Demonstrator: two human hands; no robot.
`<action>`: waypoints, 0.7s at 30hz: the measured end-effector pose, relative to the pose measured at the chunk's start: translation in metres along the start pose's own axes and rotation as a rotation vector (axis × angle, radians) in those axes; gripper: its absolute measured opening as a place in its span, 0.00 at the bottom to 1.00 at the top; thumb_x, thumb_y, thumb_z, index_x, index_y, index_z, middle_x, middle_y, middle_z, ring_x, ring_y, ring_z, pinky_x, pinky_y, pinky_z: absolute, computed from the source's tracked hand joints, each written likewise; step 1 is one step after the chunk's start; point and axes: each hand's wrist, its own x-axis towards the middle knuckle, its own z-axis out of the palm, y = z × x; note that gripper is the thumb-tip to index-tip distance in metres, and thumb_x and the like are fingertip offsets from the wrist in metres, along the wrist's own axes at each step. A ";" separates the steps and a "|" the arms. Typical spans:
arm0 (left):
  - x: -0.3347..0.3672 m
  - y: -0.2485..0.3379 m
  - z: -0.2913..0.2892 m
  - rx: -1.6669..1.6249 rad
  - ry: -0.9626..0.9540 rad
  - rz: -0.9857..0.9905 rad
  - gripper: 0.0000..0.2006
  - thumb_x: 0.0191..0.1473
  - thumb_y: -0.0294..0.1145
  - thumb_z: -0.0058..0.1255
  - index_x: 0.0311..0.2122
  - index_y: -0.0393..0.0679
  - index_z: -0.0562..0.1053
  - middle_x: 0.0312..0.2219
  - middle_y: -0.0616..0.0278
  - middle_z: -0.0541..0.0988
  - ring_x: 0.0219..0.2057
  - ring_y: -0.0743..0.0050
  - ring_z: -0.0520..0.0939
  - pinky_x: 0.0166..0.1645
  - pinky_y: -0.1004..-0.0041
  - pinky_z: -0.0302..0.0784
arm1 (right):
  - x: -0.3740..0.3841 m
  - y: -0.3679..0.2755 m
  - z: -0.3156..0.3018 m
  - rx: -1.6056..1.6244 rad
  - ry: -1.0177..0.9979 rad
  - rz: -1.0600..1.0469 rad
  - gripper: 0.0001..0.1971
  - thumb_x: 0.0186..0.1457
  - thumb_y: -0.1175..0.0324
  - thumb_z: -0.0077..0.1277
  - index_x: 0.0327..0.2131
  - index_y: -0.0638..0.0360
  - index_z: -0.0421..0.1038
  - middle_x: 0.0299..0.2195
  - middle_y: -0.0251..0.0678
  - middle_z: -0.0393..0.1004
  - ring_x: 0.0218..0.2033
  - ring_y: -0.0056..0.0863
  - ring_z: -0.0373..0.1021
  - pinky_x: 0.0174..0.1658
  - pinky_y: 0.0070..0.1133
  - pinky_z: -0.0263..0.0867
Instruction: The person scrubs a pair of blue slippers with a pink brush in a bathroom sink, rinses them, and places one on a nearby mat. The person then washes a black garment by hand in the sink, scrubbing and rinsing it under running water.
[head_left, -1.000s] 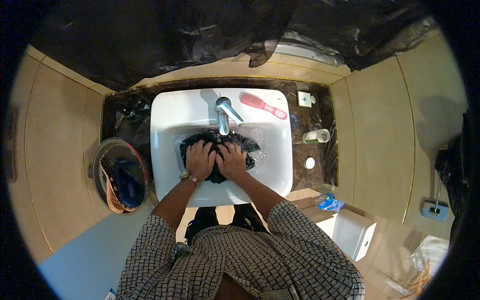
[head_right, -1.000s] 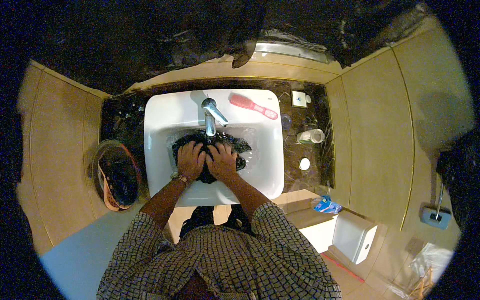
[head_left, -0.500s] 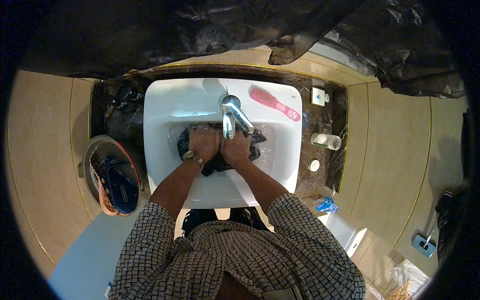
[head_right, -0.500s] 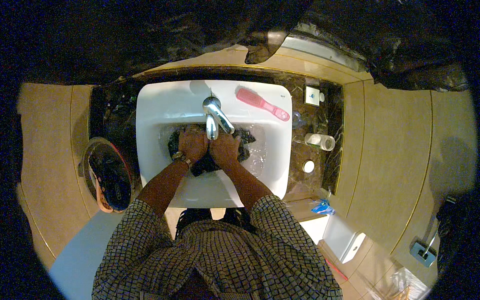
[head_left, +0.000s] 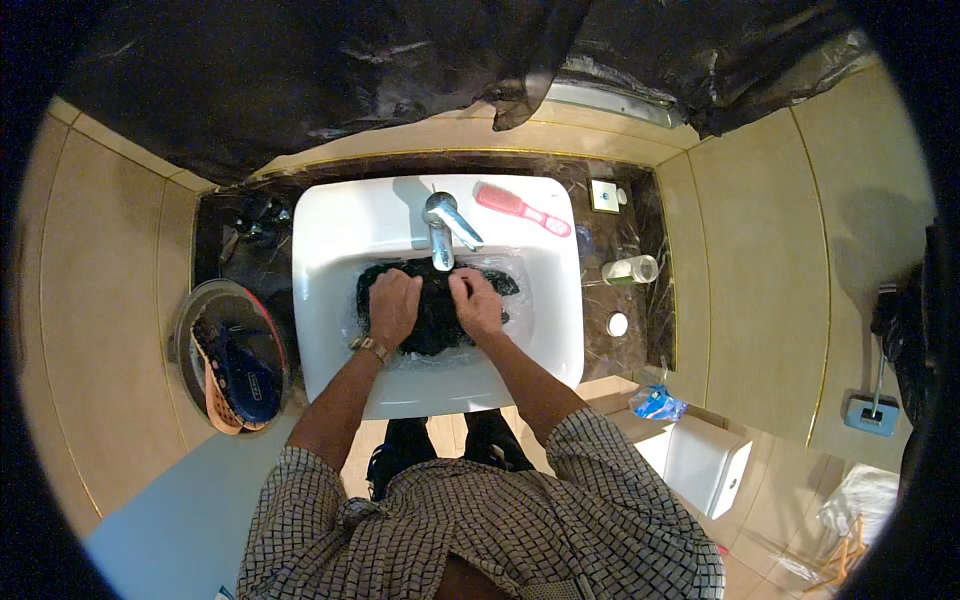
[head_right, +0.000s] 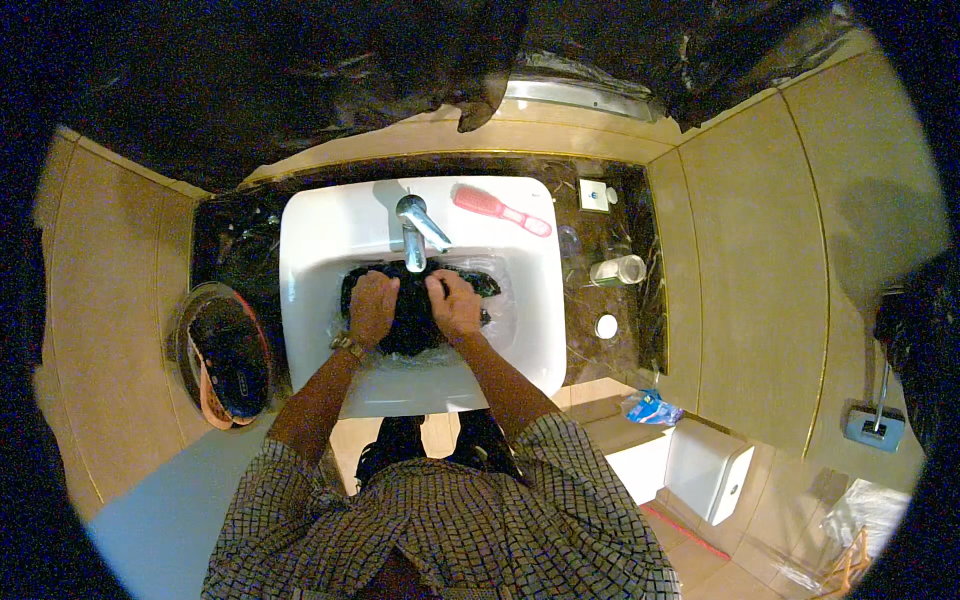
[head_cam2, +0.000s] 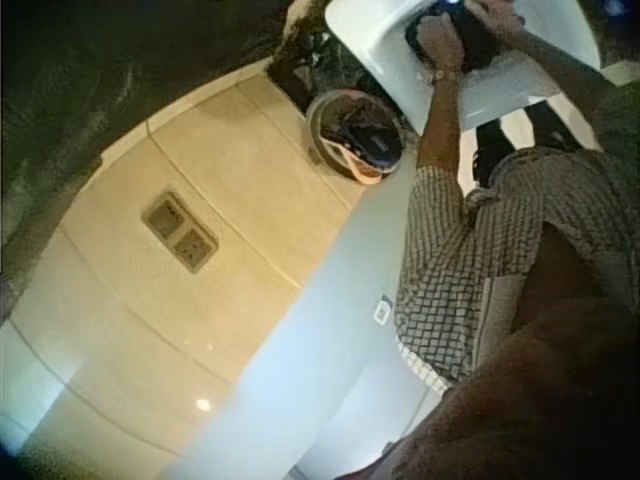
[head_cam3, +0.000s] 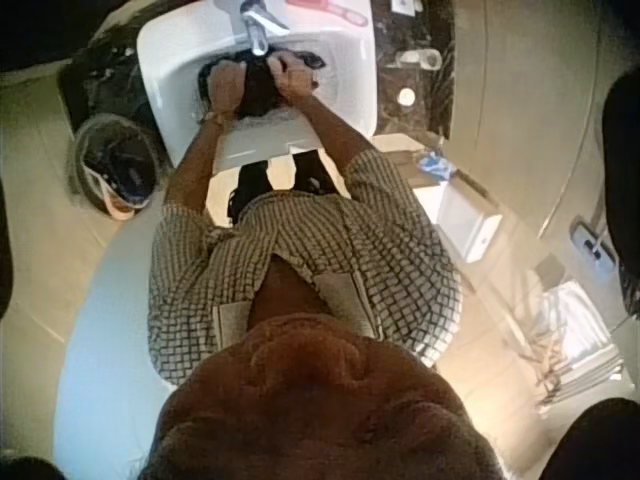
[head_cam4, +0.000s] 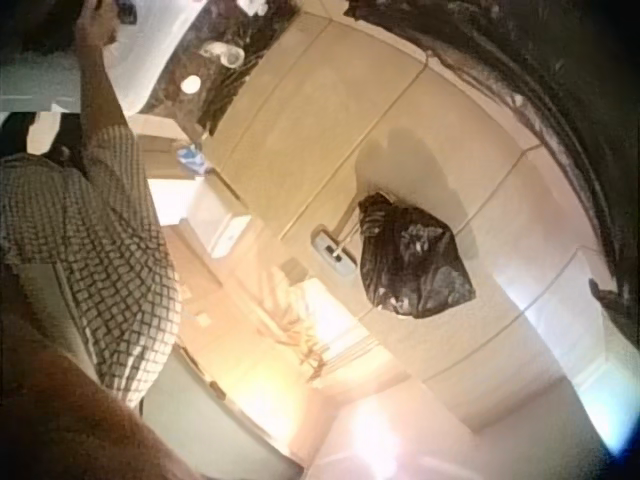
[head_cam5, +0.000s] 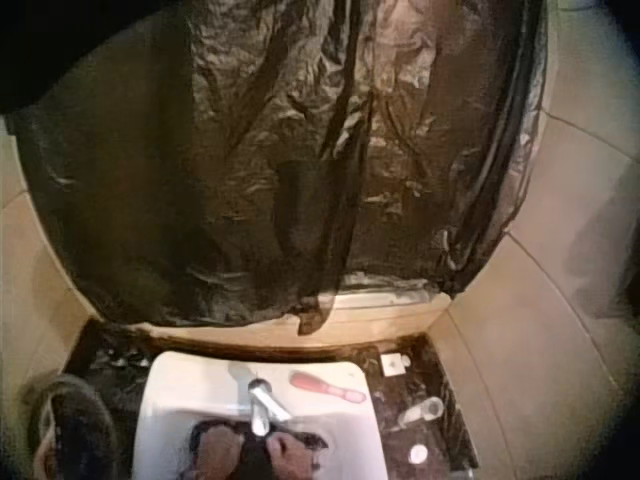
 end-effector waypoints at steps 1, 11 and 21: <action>-0.006 0.002 -0.003 -0.079 0.037 0.084 0.13 0.64 0.37 0.53 0.31 0.40 0.77 0.40 0.51 0.80 0.44 0.48 0.79 0.50 0.49 0.70 | -0.004 0.008 -0.002 0.111 0.089 0.031 0.20 0.66 0.50 0.52 0.48 0.54 0.78 0.40 0.46 0.80 0.43 0.44 0.75 0.51 0.40 0.66; -0.067 0.024 -0.054 -0.311 -0.140 0.047 0.18 0.60 0.41 0.61 0.44 0.35 0.78 0.68 0.33 0.61 0.66 0.34 0.67 0.68 0.44 0.61 | 0.035 -0.037 -0.023 -0.520 -0.544 0.172 0.31 0.54 0.39 0.61 0.54 0.47 0.77 0.61 0.41 0.72 0.63 0.54 0.65 0.59 0.53 0.61; -0.044 0.001 -0.039 0.100 -0.028 0.050 0.33 0.58 0.46 0.59 0.65 0.42 0.67 0.70 0.36 0.56 0.69 0.32 0.59 0.69 0.32 0.50 | -0.032 -0.045 -0.024 -0.275 -0.295 -0.378 0.14 0.49 0.65 0.67 0.40 0.50 0.80 0.63 0.48 0.65 0.69 0.59 0.52 0.62 0.54 0.55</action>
